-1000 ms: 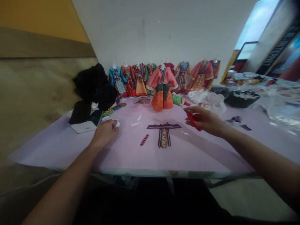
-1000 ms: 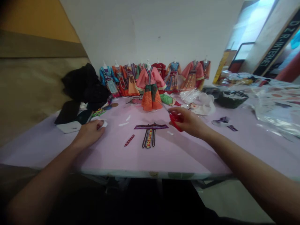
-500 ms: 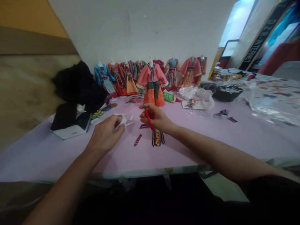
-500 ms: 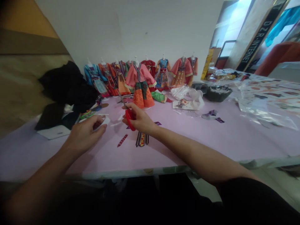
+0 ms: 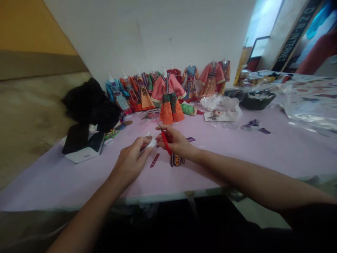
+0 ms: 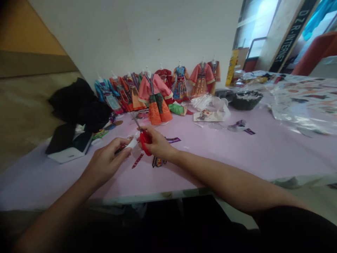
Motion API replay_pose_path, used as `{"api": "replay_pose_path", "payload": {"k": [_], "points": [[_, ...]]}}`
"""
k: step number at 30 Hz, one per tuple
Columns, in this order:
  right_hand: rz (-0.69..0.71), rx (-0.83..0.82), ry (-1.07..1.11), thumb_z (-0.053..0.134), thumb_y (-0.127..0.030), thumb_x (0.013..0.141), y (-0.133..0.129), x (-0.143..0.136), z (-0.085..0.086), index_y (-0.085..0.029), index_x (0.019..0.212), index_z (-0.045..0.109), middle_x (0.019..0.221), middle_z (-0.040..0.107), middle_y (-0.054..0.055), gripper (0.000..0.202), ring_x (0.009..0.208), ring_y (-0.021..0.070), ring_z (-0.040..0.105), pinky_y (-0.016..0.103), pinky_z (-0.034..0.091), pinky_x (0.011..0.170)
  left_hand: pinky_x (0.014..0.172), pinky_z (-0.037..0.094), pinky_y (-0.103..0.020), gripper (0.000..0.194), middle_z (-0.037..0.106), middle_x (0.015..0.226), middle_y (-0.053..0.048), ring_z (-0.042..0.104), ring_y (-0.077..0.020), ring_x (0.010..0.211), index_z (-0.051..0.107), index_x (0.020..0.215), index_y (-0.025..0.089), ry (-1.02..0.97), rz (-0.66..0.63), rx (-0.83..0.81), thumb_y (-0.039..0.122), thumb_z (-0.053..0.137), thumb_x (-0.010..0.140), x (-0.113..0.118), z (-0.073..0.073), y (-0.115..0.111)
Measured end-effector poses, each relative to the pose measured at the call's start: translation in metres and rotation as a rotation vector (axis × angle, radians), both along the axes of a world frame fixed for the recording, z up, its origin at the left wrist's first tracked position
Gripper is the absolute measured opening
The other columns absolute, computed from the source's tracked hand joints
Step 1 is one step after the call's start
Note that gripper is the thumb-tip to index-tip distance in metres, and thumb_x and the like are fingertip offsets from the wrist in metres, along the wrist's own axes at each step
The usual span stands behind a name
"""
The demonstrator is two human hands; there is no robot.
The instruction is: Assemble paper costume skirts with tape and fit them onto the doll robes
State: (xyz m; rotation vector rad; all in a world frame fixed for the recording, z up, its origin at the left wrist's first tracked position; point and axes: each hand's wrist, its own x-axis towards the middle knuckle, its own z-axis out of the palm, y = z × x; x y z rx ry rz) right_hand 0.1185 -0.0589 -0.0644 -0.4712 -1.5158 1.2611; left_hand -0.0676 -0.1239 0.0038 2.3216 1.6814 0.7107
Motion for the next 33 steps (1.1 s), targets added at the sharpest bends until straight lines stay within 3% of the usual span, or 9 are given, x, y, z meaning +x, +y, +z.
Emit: {"api": "replay_pose_path", "payload": {"k": [5, 12, 16, 21, 24, 28, 33], "points": [[0.010, 0.004, 0.005, 0.070, -0.010, 0.074, -0.002, 0.003, 0.003, -0.020, 0.122, 0.050, 0.091, 0.060, -0.002, 0.053, 0.074, 0.0100, 0.055, 0.025, 0.049, 0.067, 0.091, 0.054, -0.040, 0.037, 0.075, 0.117, -0.008, 0.072, -0.0277, 0.104, 0.061, 0.115, 0.024, -0.035, -0.023, 0.005, 0.050, 0.050, 0.091, 0.002, -0.006, 0.000], [0.040, 0.031, -0.002, 0.069, -0.018, 0.078, -0.008, 0.003, 0.007, -0.022, 0.123, 0.047, 0.081, 0.054, -0.006, 0.050, 0.064, 0.0093, 0.048, 0.024, 0.044, 0.056, 0.093, 0.055, -0.039, 0.042, 0.076, 0.117, -0.006, 0.073, -0.0272, 0.107, 0.061, 0.129, 0.025, -0.059, -0.044, 0.036, 0.045, 0.052, 0.094, 0.002, -0.008, 0.000], [0.036, 0.055, -0.022, 0.072, -0.026, 0.080, -0.011, 0.003, 0.009, -0.022, 0.123, 0.047, 0.084, 0.054, -0.004, 0.049, 0.067, 0.0112, 0.050, 0.027, 0.046, 0.060, 0.092, 0.055, -0.038, 0.040, 0.077, 0.116, -0.006, 0.074, -0.0263, 0.103, 0.065, 0.128, 0.026, -0.091, -0.078, 0.060, 0.044, 0.053, 0.095, 0.001, -0.009, 0.000], [-0.123, 0.061, 0.002, 0.077, -0.041, 0.081, -0.012, 0.009, 0.019, -0.023, 0.123, 0.050, 0.088, 0.054, -0.002, 0.054, 0.076, 0.0136, 0.053, 0.030, 0.049, 0.072, 0.081, 0.057, -0.035, 0.040, 0.077, 0.101, -0.005, 0.074, -0.0234, 0.086, 0.066, 0.125, 0.025, -0.230, -0.044, 0.014, 0.046, 0.058, 0.092, -0.003, -0.006, 0.002], [-0.179, 0.111, -0.175, 0.079, -0.047, 0.081, -0.016, 0.016, 0.025, -0.020, 0.120, 0.056, 0.080, 0.050, -0.004, 0.053, 0.074, 0.0133, 0.049, 0.029, 0.046, 0.070, 0.079, 0.056, -0.035, 0.038, 0.076, 0.089, -0.004, 0.073, -0.0214, 0.079, 0.067, 0.121, 0.023, -0.349, 0.008, -0.018, 0.043, 0.061, 0.090, -0.009, -0.001, 0.006], [-0.116, 0.143, -0.459, 0.079, -0.049, 0.081, -0.025, 0.020, 0.029, -0.018, 0.112, 0.061, 0.078, 0.051, -0.005, 0.047, 0.070, 0.0120, 0.047, 0.027, 0.041, 0.066, 0.076, 0.055, -0.033, 0.038, 0.074, 0.085, -0.003, 0.070, -0.0185, 0.073, 0.066, 0.117, 0.020, -0.508, 0.028, 0.001, 0.042, 0.065, 0.086, -0.018, 0.009, 0.010], [-0.076, 0.149, -0.535, 0.082, -0.048, 0.079, -0.031, 0.016, 0.027, -0.019, 0.100, 0.063, 0.077, 0.054, -0.004, 0.041, 0.069, 0.0114, 0.048, 0.025, 0.040, 0.064, 0.071, 0.052, -0.031, 0.034, 0.070, 0.077, -0.001, 0.068, -0.0170, 0.069, 0.067, 0.113, 0.019, -0.547, 0.020, 0.038, 0.038, 0.066, 0.085, -0.020, 0.018, 0.009]]}}
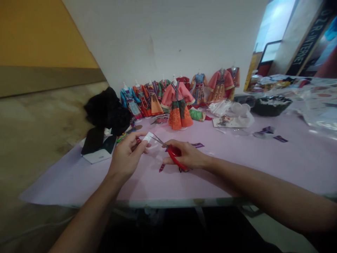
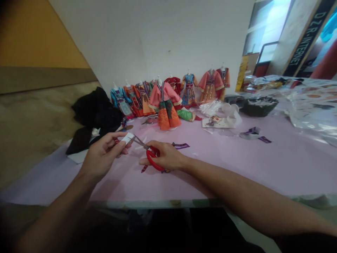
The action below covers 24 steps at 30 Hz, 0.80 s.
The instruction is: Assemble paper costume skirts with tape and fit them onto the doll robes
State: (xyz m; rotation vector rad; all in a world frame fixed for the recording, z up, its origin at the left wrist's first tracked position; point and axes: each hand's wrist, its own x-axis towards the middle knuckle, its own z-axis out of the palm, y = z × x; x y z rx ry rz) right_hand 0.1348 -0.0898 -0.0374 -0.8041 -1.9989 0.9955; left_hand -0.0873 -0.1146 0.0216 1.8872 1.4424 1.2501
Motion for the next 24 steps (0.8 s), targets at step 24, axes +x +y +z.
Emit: {"api": "replay_pose_path", "payload": {"k": [24], "points": [[0.114, -0.050, 0.106, 0.077, -0.047, 0.083, 0.0030, 0.0000, -0.0046, -0.015, 0.110, 0.070, 0.076, 0.052, -0.003, 0.042, 0.066, 0.0100, 0.045, 0.024, 0.041, 0.063, 0.075, 0.053, -0.033, 0.040, 0.070, 0.080, -0.001, 0.069, -0.0181, 0.072, 0.063, 0.121, 0.021, 0.042, -0.024, -0.031, 0.041, 0.066, 0.087, 0.0013, -0.0041, -0.0016]]}}
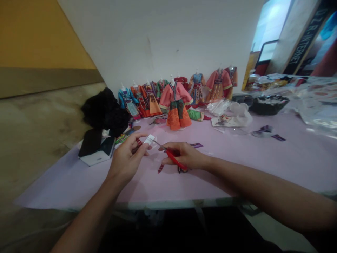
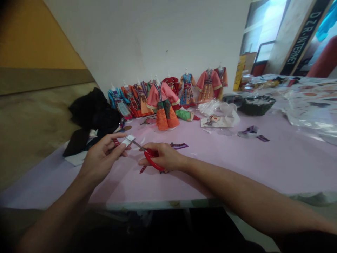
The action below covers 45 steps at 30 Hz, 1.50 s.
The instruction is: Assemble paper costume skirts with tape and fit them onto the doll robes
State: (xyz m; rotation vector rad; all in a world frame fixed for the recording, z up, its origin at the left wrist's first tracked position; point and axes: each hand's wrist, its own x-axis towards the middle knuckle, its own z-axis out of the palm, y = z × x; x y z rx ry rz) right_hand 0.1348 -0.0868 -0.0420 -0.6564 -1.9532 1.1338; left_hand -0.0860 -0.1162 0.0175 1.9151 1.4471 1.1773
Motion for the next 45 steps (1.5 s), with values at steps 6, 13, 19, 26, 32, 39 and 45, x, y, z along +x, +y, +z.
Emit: {"api": "replay_pose_path", "payload": {"k": [6, 13, 19, 26, 32, 39, 45], "points": [[0.000, -0.004, -0.005, 0.079, -0.046, 0.082, 0.000, 0.001, 0.001, -0.016, 0.115, 0.071, 0.077, 0.055, -0.003, 0.046, 0.066, 0.0098, 0.045, 0.024, 0.041, 0.062, 0.074, 0.055, -0.033, 0.041, 0.072, 0.086, -0.003, 0.070, -0.0191, 0.076, 0.063, 0.122, 0.020, -0.004, -0.016, 0.033, 0.039, 0.067, 0.086, 0.000, 0.000, 0.000], [0.088, -0.069, 0.061, 0.078, -0.048, 0.083, 0.007, 0.000, -0.008, -0.015, 0.114, 0.068, 0.069, 0.044, -0.007, 0.046, 0.060, 0.0082, 0.038, 0.023, 0.037, 0.055, 0.074, 0.054, -0.031, 0.044, 0.072, 0.084, -0.002, 0.068, -0.0169, 0.074, 0.062, 0.127, 0.020, 0.012, -0.031, 0.046, 0.039, 0.067, 0.088, -0.004, -0.001, 0.002], [0.086, -0.074, 0.069, 0.080, -0.046, 0.082, 0.003, 0.001, -0.002, -0.015, 0.111, 0.068, 0.068, 0.045, -0.007, 0.044, 0.058, 0.0078, 0.039, 0.023, 0.037, 0.054, 0.074, 0.054, -0.031, 0.043, 0.071, 0.081, -0.001, 0.069, -0.0170, 0.073, 0.062, 0.126, 0.020, 0.037, -0.037, 0.053, 0.038, 0.067, 0.088, -0.005, 0.001, 0.001], [0.071, -0.058, 0.037, 0.079, -0.049, 0.082, 0.002, 0.003, 0.001, -0.015, 0.115, 0.068, 0.070, 0.049, -0.006, 0.049, 0.059, 0.0080, 0.042, 0.023, 0.039, 0.056, 0.071, 0.054, -0.029, 0.043, 0.071, 0.085, -0.001, 0.068, -0.0157, 0.073, 0.062, 0.127, 0.021, 0.031, -0.075, 0.052, 0.039, 0.068, 0.088, -0.009, 0.001, 0.004], [0.066, -0.087, -0.029, 0.075, -0.055, 0.083, -0.005, 0.005, 0.011, -0.013, 0.114, 0.068, 0.067, 0.049, -0.006, 0.052, 0.058, 0.0083, 0.042, 0.023, 0.038, 0.056, 0.068, 0.054, -0.026, 0.041, 0.071, 0.083, -0.002, 0.067, -0.0140, 0.070, 0.063, 0.124, 0.019, 0.021, -0.099, 0.075, 0.035, 0.068, 0.087, -0.009, 0.001, 0.004], [0.079, -0.119, -0.005, 0.077, -0.046, 0.084, -0.005, 0.002, 0.010, -0.013, 0.111, 0.068, 0.072, 0.056, -0.004, 0.043, 0.060, 0.0083, 0.044, 0.022, 0.038, 0.055, 0.067, 0.055, -0.023, 0.040, 0.073, 0.087, -0.002, 0.068, -0.0126, 0.071, 0.064, 0.123, 0.020, -0.008, -0.105, 0.080, 0.036, 0.070, 0.087, -0.010, 0.001, 0.005], [0.067, -0.093, 0.010, 0.078, -0.045, 0.083, -0.001, 0.001, 0.003, -0.014, 0.116, 0.066, 0.072, 0.054, -0.005, 0.046, 0.060, 0.0082, 0.044, 0.023, 0.038, 0.056, 0.069, 0.055, -0.022, 0.040, 0.075, 0.093, -0.003, 0.071, -0.0143, 0.078, 0.065, 0.123, 0.022, -0.021, -0.083, 0.064, 0.037, 0.071, 0.086, -0.009, 0.002, 0.004]]}}
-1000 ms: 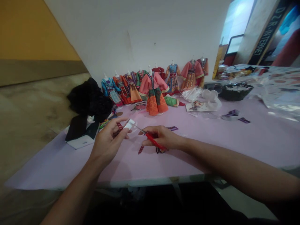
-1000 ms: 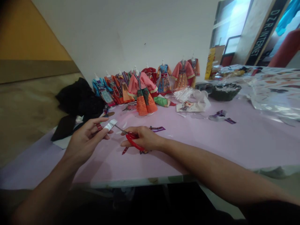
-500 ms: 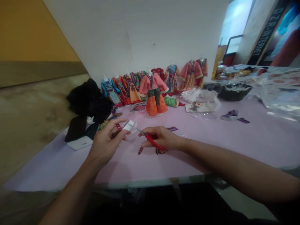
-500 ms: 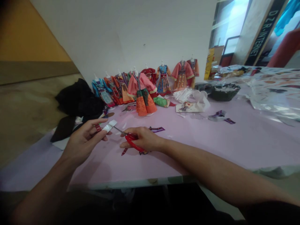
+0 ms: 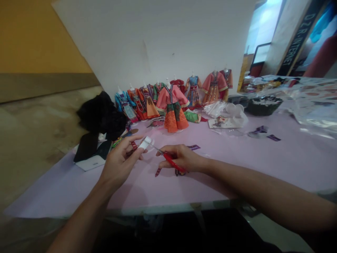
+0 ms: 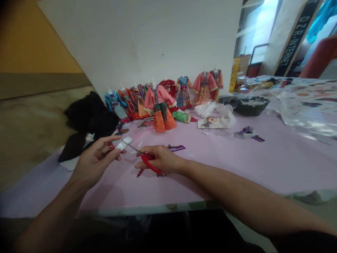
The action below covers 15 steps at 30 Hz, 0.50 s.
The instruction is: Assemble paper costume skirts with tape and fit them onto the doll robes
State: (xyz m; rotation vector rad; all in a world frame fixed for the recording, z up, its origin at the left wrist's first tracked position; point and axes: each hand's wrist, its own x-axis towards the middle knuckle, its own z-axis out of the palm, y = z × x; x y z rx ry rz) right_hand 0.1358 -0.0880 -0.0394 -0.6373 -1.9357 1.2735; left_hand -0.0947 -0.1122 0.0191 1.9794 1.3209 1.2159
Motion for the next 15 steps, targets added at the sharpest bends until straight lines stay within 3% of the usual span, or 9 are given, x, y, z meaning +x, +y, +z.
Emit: {"api": "replay_pose_path", "payload": {"k": [4, 11, 15], "points": [[-0.067, 0.101, -0.020, 0.078, -0.044, 0.083, 0.002, 0.000, -0.003, -0.014, 0.112, 0.069, 0.074, 0.054, -0.004, 0.043, 0.064, 0.0094, 0.046, 0.023, 0.040, 0.062, 0.070, 0.056, -0.024, 0.043, 0.075, 0.101, -0.006, 0.072, -0.0154, 0.079, 0.064, 0.124, 0.022, -0.003, 0.004, -0.008, 0.038, 0.071, 0.085, 0.001, 0.000, 0.000], [-0.230, 0.405, -0.187, 0.073, -0.038, 0.090, 0.002, 0.001, -0.003, -0.017, 0.108, 0.069, 0.083, 0.063, 0.000, 0.028, 0.071, 0.0119, 0.051, 0.023, 0.041, 0.069, 0.074, 0.056, -0.030, 0.044, 0.074, 0.093, -0.004, 0.072, -0.0193, 0.082, 0.062, 0.125, 0.023, 0.036, 0.007, -0.008, 0.043, 0.068, 0.087, -0.001, 0.001, -0.002], [-0.416, 0.569, -0.382, 0.066, -0.033, 0.095, 0.006, 0.006, -0.002, -0.020, 0.113, 0.067, 0.094, 0.070, 0.004, 0.023, 0.078, 0.0156, 0.059, 0.025, 0.041, 0.072, 0.081, 0.053, -0.036, 0.044, 0.075, 0.096, -0.004, 0.073, -0.0236, 0.085, 0.062, 0.126, 0.027, 0.236, 0.176, -0.010, 0.047, 0.063, 0.087, -0.012, 0.003, 0.001]]}}
